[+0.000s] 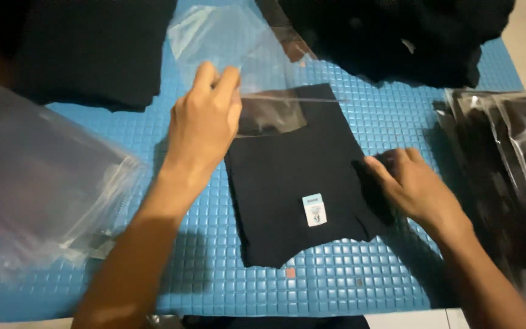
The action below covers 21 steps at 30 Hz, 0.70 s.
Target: The person folds black t-shirts and places each one into a clear plastic bag on a blue textured mat. The person repeats this process for multiple shirts, stacking the packaged shirts to the right.
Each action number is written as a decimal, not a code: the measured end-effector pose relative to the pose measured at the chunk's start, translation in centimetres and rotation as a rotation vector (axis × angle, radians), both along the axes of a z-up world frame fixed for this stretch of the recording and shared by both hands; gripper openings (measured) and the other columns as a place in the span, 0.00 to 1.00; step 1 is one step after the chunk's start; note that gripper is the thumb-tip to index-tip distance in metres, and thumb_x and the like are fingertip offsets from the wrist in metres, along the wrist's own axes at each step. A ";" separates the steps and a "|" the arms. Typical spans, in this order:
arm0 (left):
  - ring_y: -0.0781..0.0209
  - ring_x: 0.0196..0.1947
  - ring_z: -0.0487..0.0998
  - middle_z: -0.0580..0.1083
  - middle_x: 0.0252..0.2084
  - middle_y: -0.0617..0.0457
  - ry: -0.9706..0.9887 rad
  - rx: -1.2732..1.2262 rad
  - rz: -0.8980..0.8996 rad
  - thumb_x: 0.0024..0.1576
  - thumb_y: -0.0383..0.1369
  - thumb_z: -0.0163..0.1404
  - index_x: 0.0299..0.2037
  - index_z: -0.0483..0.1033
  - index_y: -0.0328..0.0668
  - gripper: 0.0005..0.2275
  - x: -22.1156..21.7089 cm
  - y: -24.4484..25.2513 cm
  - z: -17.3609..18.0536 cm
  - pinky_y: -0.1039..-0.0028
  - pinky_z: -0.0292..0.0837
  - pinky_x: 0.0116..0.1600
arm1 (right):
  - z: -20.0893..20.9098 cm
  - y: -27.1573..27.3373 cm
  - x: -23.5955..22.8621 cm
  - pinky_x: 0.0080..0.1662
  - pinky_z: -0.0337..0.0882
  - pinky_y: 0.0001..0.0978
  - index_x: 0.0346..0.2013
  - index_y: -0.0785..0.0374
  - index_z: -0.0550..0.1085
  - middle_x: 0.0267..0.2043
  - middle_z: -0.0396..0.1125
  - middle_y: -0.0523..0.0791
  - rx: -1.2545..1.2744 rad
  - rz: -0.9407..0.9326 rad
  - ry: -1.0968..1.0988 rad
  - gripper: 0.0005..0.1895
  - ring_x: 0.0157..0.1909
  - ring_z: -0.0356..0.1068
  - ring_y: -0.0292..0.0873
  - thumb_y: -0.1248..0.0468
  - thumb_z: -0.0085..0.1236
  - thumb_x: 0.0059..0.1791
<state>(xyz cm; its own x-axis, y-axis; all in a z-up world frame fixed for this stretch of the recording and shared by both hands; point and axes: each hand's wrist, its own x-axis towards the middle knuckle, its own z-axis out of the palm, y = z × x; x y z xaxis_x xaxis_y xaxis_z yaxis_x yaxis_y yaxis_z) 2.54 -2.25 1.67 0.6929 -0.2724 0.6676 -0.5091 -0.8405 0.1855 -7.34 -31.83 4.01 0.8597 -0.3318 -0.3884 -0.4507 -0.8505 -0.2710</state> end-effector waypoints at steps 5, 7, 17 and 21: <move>0.46 0.25 0.73 0.65 0.36 0.50 -0.074 -0.047 -0.053 0.63 0.35 0.62 0.40 0.74 0.40 0.10 -0.1 0.3 0.2 0.61 0.71 0.24 | 0.0 2.1 1.3 0.57 0.70 0.57 0.57 0.67 0.67 0.62 0.61 0.57 0.104 0.112 -0.021 0.39 0.59 0.68 0.61 0.37 0.52 0.47; 0.39 0.29 0.79 0.66 0.33 0.50 -0.103 -0.099 -0.046 0.62 0.33 0.62 0.37 0.74 0.41 0.09 0.1 1.0 0.7 0.57 0.75 0.26 | -0.4 2.7 2.2 0.61 0.68 0.65 0.60 0.73 0.65 0.63 0.60 0.63 0.108 0.195 -0.068 0.45 0.64 0.65 0.71 0.39 0.64 0.45; 0.48 0.38 0.74 0.67 0.41 0.43 -0.111 -0.265 0.041 0.68 0.23 0.60 0.41 0.74 0.31 0.07 0.8 5.9 0.9 0.59 0.70 0.40 | -0.9 2.0 5.7 0.47 0.79 0.50 0.69 0.53 0.56 0.60 0.69 0.55 0.852 -0.188 0.141 0.44 0.49 0.75 0.57 0.67 0.63 0.40; 0.49 0.41 0.76 0.67 0.44 0.43 -0.078 -0.231 0.032 0.68 0.27 0.60 0.42 0.74 0.32 0.08 0.5 5.3 0.6 0.62 0.73 0.40 | -0.7 -3.8 6.5 0.61 0.75 0.50 0.76 0.49 0.52 0.69 0.63 0.49 0.328 0.133 0.240 0.46 0.62 0.73 0.52 0.62 0.59 0.45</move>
<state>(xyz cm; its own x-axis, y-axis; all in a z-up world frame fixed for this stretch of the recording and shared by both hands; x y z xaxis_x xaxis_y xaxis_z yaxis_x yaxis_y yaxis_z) 3.01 3.03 2.31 0.6423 -0.0854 0.7617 -0.5035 -0.7963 0.3353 -0.81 -35.66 3.36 0.7591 -0.0499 -0.6490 -0.4264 -0.7915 -0.4379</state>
